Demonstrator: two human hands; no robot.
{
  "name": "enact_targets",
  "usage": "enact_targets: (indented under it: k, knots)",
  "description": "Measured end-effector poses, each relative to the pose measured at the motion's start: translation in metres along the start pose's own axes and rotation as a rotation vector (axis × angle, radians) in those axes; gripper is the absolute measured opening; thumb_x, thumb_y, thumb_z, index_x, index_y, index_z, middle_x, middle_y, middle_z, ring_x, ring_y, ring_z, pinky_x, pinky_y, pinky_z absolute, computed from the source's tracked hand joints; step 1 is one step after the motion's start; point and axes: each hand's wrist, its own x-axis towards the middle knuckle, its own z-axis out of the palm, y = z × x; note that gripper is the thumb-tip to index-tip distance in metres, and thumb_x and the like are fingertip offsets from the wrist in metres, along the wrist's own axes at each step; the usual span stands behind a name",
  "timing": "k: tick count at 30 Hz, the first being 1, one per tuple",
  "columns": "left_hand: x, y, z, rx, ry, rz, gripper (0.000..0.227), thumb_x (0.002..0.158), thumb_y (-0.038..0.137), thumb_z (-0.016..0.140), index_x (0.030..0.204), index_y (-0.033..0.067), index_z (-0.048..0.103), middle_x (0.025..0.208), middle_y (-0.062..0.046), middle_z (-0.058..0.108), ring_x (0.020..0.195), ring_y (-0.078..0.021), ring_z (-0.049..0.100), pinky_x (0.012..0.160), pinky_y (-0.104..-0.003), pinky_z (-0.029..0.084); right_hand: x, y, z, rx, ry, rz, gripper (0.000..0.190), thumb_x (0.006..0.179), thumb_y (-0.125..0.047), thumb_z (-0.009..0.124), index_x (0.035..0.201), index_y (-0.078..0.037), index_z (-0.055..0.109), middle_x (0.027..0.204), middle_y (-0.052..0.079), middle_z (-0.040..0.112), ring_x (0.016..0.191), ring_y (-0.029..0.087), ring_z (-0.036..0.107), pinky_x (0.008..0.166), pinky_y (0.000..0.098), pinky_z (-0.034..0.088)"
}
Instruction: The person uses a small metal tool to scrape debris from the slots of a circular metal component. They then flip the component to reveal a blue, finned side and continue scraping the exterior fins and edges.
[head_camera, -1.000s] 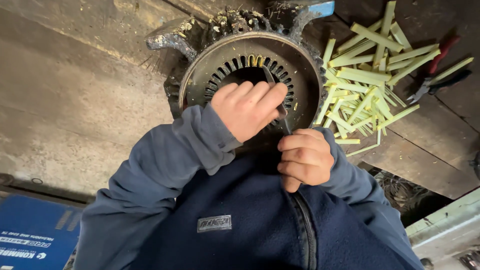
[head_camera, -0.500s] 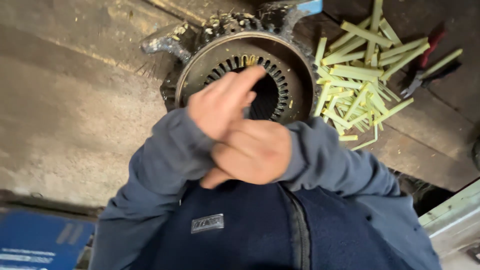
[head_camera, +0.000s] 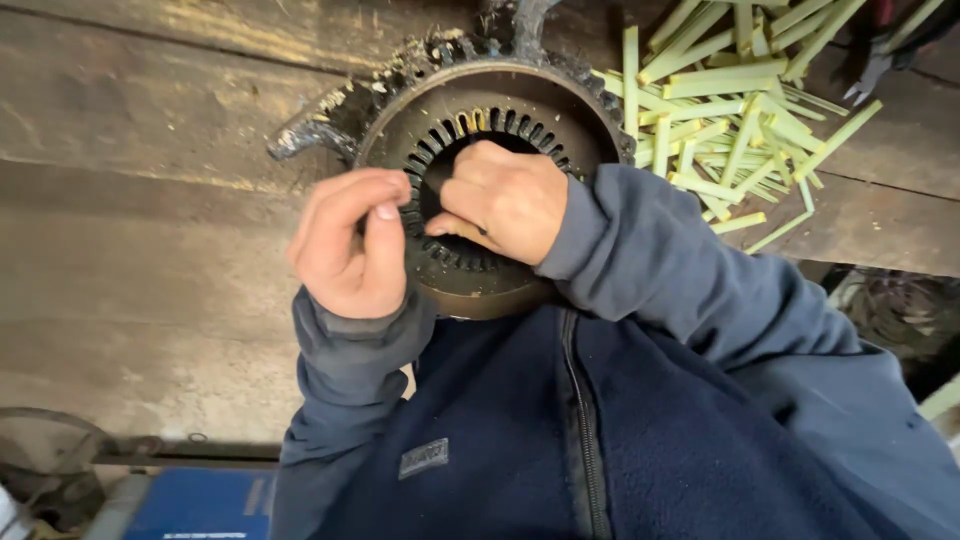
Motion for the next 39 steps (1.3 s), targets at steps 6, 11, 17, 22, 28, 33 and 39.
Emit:
enact_targets:
  k: [6, 11, 17, 22, 28, 33, 39]
  knots:
    - [0.004, -0.003, -0.003, -0.010, -0.075, -0.029, 0.015, 0.102, -0.007, 0.061, 0.113, -0.0011, 0.069, 0.110, -0.014, 0.071, 0.094, -0.0195, 0.071, 0.088, -0.028, 0.057, -0.001, 0.001, 0.006, 0.092, -0.097, 0.062, 0.026, 0.091, -0.029, 0.077, 0.086, -0.007, 0.064, 0.088, 0.010, 0.063, 0.090, 0.032, 0.063, 0.074, 0.0417, 0.053]
    - [0.002, -0.002, 0.000, 0.036, -0.108, 0.015, 0.015, 0.101, -0.007, 0.062, 0.113, -0.0001, 0.069, 0.110, -0.014, 0.072, 0.094, -0.0196, 0.072, 0.088, -0.028, 0.057, -0.005, 0.006, 0.013, 0.187, -0.048, 0.089, 0.023, 0.093, -0.026, 0.076, 0.088, -0.006, 0.066, 0.087, 0.012, 0.063, 0.091, 0.035, 0.062, 0.077, 0.0461, 0.052]
    - [0.000, 0.007, 0.003, 0.065, -0.117, 0.029, 0.014, 0.101, -0.005, 0.063, 0.113, 0.0000, 0.069, 0.107, -0.013, 0.071, 0.093, -0.0193, 0.070, 0.086, -0.028, 0.056, -0.009, 0.019, 0.020, 0.317, 0.001, 0.106, 0.015, 0.098, -0.021, 0.072, 0.103, -0.006, 0.071, 0.095, 0.012, 0.067, 0.096, 0.038, 0.063, 0.084, 0.0479, 0.051]
    - [-0.004, 0.006, 0.006, 0.096, -0.130, 0.072, 0.013, 0.102, -0.003, 0.064, 0.112, 0.0007, 0.070, 0.104, -0.012, 0.071, 0.094, -0.0186, 0.070, 0.086, -0.028, 0.056, -0.007, 0.032, 0.042, 0.237, -0.012, 0.052, 0.021, 0.094, -0.023, 0.074, 0.102, -0.004, 0.072, 0.094, 0.014, 0.068, 0.093, 0.039, 0.065, 0.084, 0.0490, 0.051]
    - [-0.005, 0.000, 0.007, 0.064, -0.097, 0.069, 0.013, 0.101, -0.002, 0.064, 0.112, -0.0001, 0.070, 0.101, -0.011, 0.071, 0.089, -0.0154, 0.069, 0.082, -0.027, 0.057, -0.010, 0.024, 0.039, 0.072, 0.019, 0.045, 0.019, 0.094, -0.025, 0.074, 0.095, -0.006, 0.072, 0.090, 0.012, 0.067, 0.089, 0.037, 0.065, 0.080, 0.0487, 0.053]
    - [-0.007, 0.001, 0.005, 0.073, -0.099, 0.065, 0.012, 0.100, -0.001, 0.064, 0.110, -0.0004, 0.070, 0.099, -0.011, 0.071, 0.087, -0.0149, 0.069, 0.081, -0.027, 0.056, -0.028, -0.043, -0.023, -0.067, 0.085, -0.218, 0.013, 0.088, -0.015, 0.072, 0.100, -0.011, 0.074, 0.084, 0.006, 0.062, 0.083, 0.026, 0.065, 0.064, 0.0368, 0.052]
    - [-0.009, -0.003, 0.003, 0.051, -0.178, 0.101, 0.025, 0.103, -0.001, 0.063, 0.128, 0.0013, 0.066, 0.108, -0.011, 0.074, 0.099, -0.0165, 0.072, 0.090, -0.030, 0.058, -0.040, -0.107, -0.079, -0.253, 0.262, -0.589, 0.026, 0.090, -0.016, 0.075, 0.106, 0.004, 0.070, 0.087, 0.007, 0.057, 0.086, 0.024, 0.065, 0.077, 0.0346, 0.058]
